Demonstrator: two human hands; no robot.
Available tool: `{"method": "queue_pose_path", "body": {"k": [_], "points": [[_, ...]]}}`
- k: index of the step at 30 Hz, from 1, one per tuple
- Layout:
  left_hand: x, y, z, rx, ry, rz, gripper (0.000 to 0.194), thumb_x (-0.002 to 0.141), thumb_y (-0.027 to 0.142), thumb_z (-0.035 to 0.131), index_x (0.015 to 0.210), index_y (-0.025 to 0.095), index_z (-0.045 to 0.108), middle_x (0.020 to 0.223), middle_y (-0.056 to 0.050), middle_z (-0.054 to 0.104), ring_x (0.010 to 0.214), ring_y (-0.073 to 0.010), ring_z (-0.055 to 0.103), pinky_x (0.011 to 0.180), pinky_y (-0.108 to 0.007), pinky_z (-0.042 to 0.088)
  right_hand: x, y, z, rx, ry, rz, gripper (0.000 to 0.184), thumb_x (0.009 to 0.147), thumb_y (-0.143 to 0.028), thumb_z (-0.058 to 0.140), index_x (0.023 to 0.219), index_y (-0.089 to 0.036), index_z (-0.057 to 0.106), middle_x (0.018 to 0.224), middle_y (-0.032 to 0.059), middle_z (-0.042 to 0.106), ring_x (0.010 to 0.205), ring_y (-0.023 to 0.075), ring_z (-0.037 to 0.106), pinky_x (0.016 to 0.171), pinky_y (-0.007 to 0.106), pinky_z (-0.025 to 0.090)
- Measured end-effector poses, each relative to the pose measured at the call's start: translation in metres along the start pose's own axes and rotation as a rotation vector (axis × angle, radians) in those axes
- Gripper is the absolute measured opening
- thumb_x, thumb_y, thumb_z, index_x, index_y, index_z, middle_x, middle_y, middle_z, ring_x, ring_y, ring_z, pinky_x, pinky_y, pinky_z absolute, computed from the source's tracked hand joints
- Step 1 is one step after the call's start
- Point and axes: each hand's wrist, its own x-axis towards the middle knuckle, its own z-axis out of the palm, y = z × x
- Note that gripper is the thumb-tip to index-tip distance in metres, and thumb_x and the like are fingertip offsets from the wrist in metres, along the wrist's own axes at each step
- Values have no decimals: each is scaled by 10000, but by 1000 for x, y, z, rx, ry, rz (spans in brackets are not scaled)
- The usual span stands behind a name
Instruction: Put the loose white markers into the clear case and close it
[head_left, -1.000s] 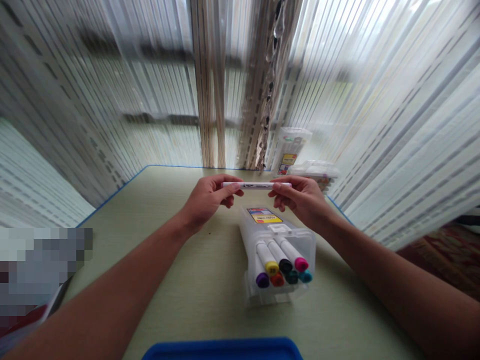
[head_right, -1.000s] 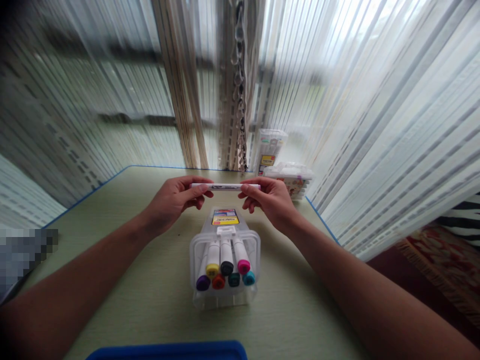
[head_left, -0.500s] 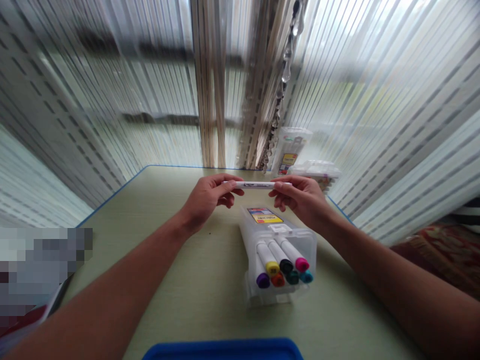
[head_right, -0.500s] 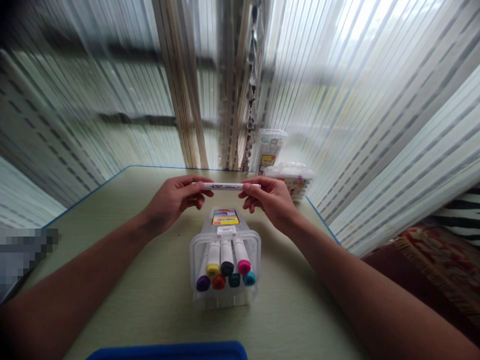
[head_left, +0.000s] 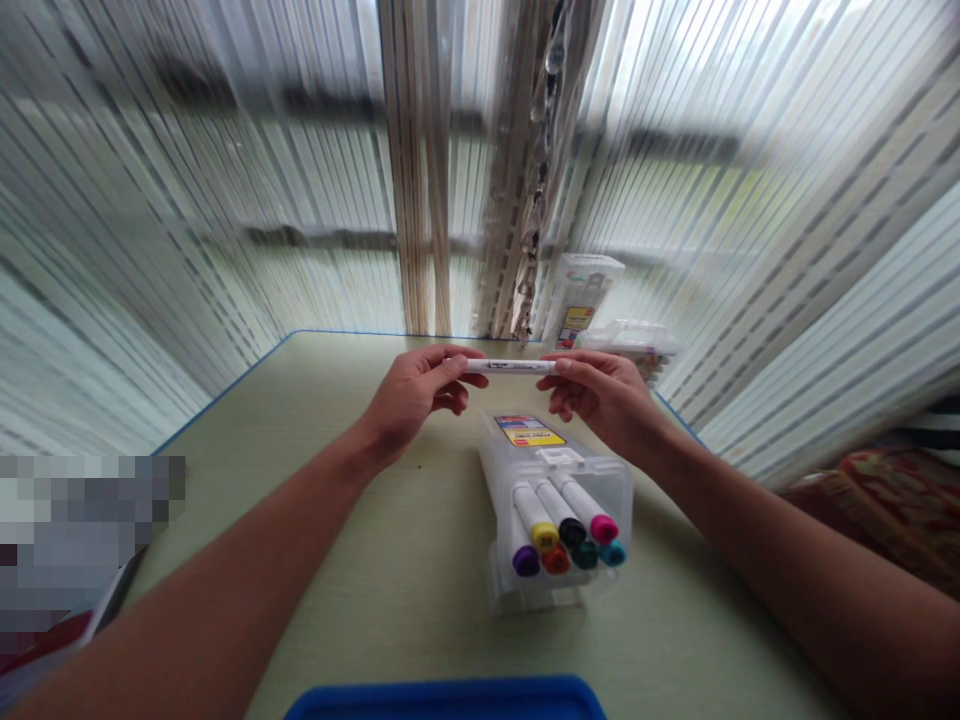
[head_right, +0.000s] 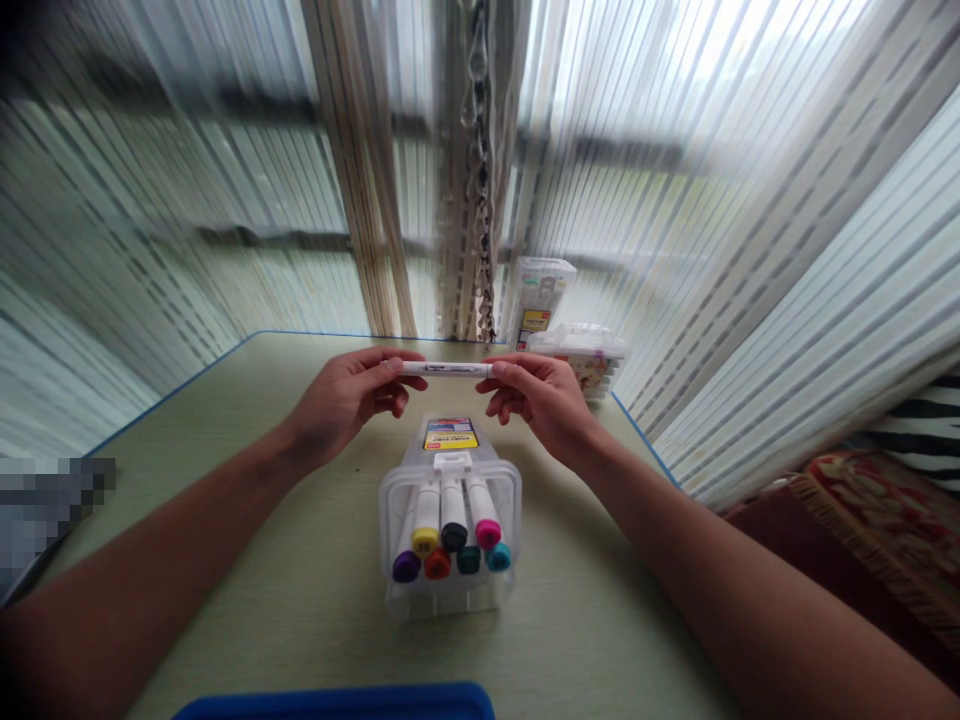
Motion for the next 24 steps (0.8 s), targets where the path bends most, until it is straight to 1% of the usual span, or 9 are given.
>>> {"method": "queue_pose_path", "body": {"k": [7,13,20,24], "points": [[0,0,0,-44,8,-7,259,845,306,655,1007,113,713,849,-107,744,560,-115,584,561,-254,464,-1,-3,2,4,31,16,254,731,-306,791,911,-130,762,745,91,771,478,138,660,400,205,469],[1,-1,-2,-71,10,-15,255,860,292,626,1017,107,705,851,-113,744,561,-120,587,556,-251,459,-1,-4,2,21,27,23,247,754,-281,748,941,-120,756,761,99,775,483,143,666,410,208,477],[1,0,-2,-87,15,-14,249,874,274,597,1017,99,700,840,-121,743,557,-125,588,556,-253,461,-1,-5,1,40,21,48,247,803,-269,647,969,-110,737,790,110,777,509,154,671,424,223,474],[1,0,-2,-85,21,-14,246,873,275,594,1011,102,704,839,-121,744,560,-128,591,559,-257,463,-1,-5,1,50,16,55,266,805,-267,611,982,-111,735,791,110,778,513,163,671,427,234,476]]}}
